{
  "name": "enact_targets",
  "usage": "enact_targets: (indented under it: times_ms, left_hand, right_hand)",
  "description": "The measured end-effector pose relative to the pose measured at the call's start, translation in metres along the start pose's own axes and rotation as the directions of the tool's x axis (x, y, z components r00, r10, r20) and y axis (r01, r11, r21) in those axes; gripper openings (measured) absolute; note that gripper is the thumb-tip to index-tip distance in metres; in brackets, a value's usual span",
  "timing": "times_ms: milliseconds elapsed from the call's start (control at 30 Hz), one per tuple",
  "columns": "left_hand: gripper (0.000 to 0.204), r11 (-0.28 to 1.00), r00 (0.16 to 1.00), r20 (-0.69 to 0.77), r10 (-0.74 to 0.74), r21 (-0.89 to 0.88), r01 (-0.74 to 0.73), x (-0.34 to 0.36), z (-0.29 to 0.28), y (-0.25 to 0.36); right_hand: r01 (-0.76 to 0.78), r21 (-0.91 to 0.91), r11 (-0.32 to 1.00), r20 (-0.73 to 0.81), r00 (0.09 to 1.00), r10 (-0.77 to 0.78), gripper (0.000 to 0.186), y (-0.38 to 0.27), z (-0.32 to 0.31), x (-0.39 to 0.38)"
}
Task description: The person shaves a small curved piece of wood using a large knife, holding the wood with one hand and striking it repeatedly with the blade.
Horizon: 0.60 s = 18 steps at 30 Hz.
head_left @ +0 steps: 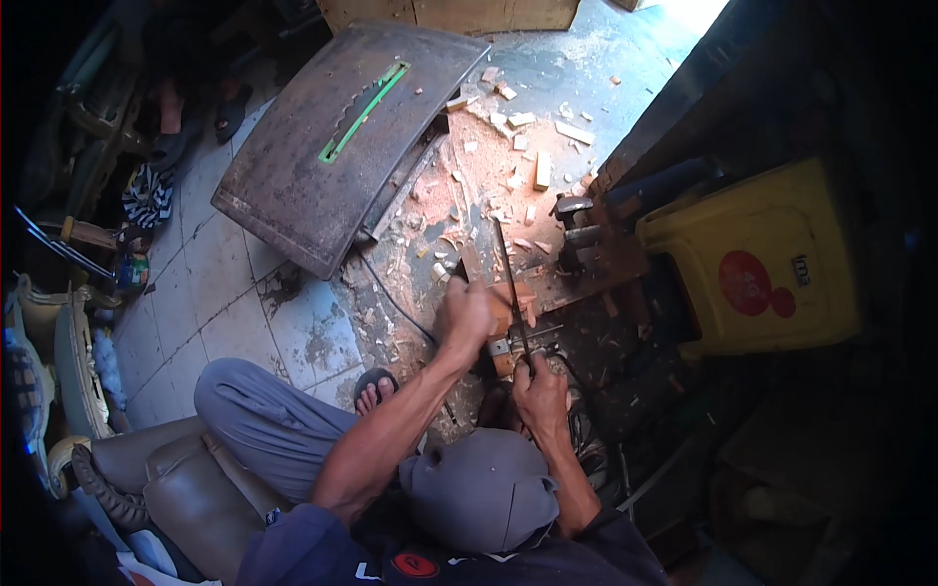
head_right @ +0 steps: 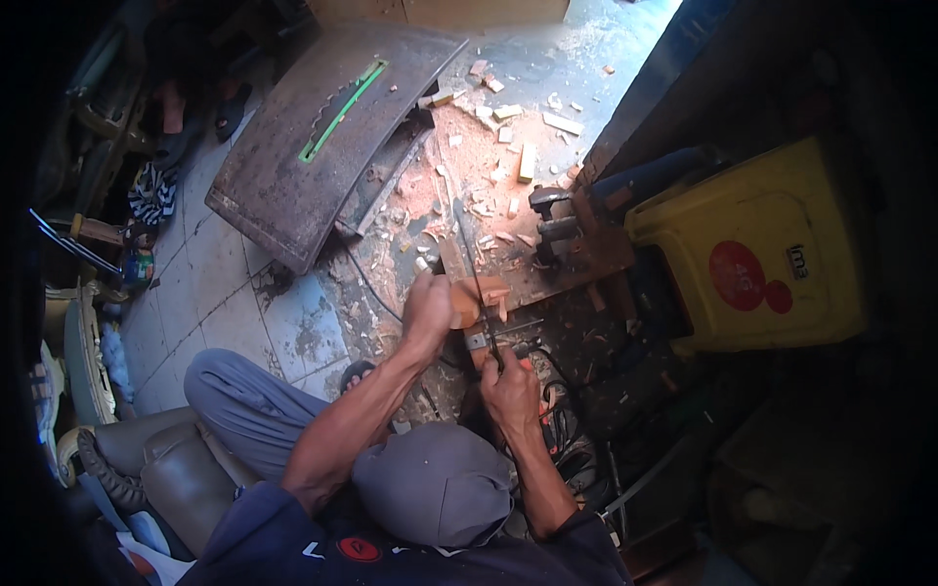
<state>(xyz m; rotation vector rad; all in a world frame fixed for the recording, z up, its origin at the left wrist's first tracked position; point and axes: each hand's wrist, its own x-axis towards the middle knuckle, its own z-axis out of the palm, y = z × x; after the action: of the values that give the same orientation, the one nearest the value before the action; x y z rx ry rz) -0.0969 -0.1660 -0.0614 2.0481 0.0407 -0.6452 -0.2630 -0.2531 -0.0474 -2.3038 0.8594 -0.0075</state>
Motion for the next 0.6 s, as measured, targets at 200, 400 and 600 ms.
enact_targets:
  times_ms: [200,400,600]
  left_hand:
    - [0.051,0.992,0.997,-0.011,-0.075,-0.106,0.074,0.016,-0.005,0.005]
    - [0.046,0.993,0.999,-0.016,0.042,-0.11,-0.043,0.025,-0.008,-0.013]
    - [0.045,0.988,0.998,0.025,-0.05,-0.147,0.053,0.011,0.006,-0.006]
  right_hand:
    - [0.318,0.468,0.824,-0.34,0.926,-0.164,0.019,-0.021,-0.034,-0.01]
    - [-0.064,0.32,0.945,0.063,0.997,0.046,0.017,-0.036,-0.033,-0.002]
    - [0.077,0.131,0.988,-0.033,0.997,-0.073,0.024,0.004,-0.006,-0.001]
